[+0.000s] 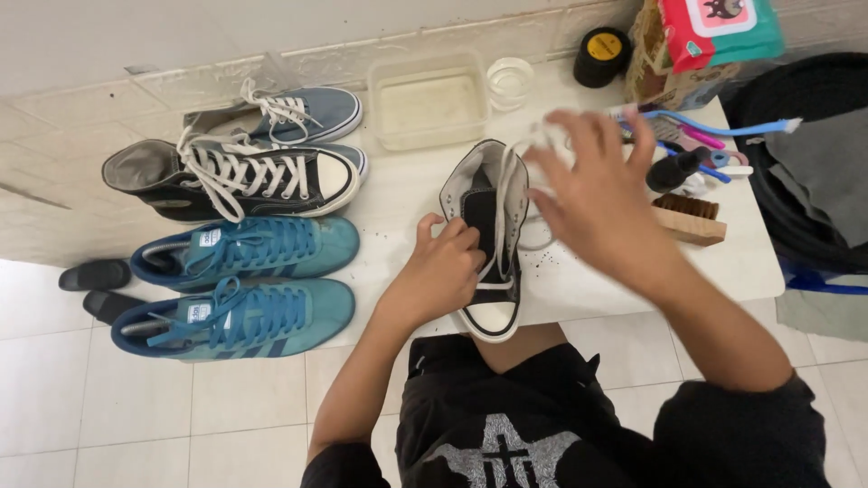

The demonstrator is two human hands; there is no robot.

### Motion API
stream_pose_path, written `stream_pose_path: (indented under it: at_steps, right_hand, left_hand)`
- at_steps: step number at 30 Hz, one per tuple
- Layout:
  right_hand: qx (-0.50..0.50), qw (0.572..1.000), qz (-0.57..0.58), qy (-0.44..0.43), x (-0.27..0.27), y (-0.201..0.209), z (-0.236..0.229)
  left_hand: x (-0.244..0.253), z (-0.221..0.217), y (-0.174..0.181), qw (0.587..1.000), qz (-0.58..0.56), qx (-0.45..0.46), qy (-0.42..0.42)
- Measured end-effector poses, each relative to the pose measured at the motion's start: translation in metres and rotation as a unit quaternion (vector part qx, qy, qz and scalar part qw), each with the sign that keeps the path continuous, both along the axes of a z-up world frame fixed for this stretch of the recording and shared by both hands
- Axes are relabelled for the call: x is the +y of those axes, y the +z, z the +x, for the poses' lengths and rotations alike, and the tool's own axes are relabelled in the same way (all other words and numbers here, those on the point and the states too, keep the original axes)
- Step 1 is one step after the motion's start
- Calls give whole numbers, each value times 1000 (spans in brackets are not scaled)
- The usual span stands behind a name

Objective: The person threads a white shoelace through the eyelets of a black high-top sneaker on a white table. They pull the lace through each eyelet from the bottom up, adjusting the tension and arranging the lace as they work. Other shoes and cleaning supplies are visible on the table.

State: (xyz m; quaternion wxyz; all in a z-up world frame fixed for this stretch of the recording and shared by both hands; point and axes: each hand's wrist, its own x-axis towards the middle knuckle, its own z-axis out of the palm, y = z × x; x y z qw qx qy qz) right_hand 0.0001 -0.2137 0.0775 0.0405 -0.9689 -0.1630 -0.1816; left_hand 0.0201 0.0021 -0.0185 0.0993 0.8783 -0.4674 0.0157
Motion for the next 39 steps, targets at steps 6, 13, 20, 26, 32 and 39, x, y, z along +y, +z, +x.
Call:
stream_pose_path:
  at_steps: [6, 13, 20, 26, 32, 39]
  right_hand:
    - [-5, 995, -26, 95, 22, -71, -21]
    - [-29, 992, -34, 122, 25, -80, -19]
    - [123, 985, 25, 118, 19, -64, -19]
    - [108, 989, 30, 97, 18, -76, -19]
    - [87, 992, 31, 89, 19, -78, -20]
    - [64, 991, 74, 92, 20, -67, -30]
  left_hand:
    - [-2, -1, 10, 991, -15, 129, 35]
    - [-11, -4, 13, 990, 9, 132, 56]
    - [-3, 0, 15, 978, -5, 205, 47]
    - [-4, -7, 31, 962, -51, 259, 65]
    - [-10, -18, 30, 949, -116, 271, 113]
    - [-25, -33, 33, 930, -186, 245, 201]
